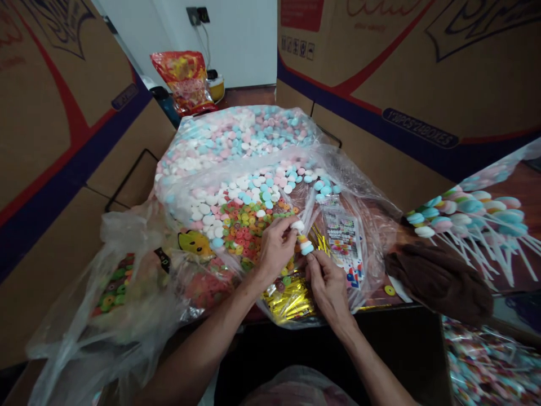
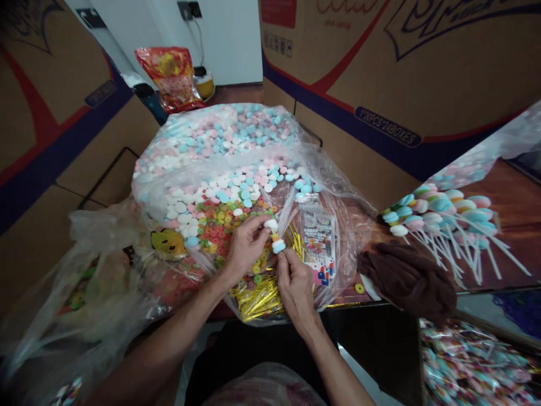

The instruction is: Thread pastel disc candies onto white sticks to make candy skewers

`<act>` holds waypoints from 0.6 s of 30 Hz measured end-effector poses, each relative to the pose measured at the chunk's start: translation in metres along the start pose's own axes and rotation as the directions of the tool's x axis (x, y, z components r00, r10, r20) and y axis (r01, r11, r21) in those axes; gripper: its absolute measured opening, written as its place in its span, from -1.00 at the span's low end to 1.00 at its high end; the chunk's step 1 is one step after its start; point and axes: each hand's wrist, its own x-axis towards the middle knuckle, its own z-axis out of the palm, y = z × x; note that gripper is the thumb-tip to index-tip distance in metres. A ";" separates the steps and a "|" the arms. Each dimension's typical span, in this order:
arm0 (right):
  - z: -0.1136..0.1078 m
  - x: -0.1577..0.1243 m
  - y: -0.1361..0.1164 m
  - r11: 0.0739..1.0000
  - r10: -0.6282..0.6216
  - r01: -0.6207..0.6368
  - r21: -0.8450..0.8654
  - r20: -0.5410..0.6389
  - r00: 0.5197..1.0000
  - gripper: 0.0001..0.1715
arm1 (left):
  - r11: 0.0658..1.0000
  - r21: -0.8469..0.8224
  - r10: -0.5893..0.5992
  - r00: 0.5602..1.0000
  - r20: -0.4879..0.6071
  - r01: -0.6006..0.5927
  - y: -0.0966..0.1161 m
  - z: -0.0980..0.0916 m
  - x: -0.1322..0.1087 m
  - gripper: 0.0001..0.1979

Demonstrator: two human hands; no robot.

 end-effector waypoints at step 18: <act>-0.002 0.000 -0.002 0.999 0.032 -0.032 -0.012 -0.037 0.999 -0.59 | 0.988 0.050 0.140 0.981 0.134 -0.148 0.015 0.003 -0.020 -0.68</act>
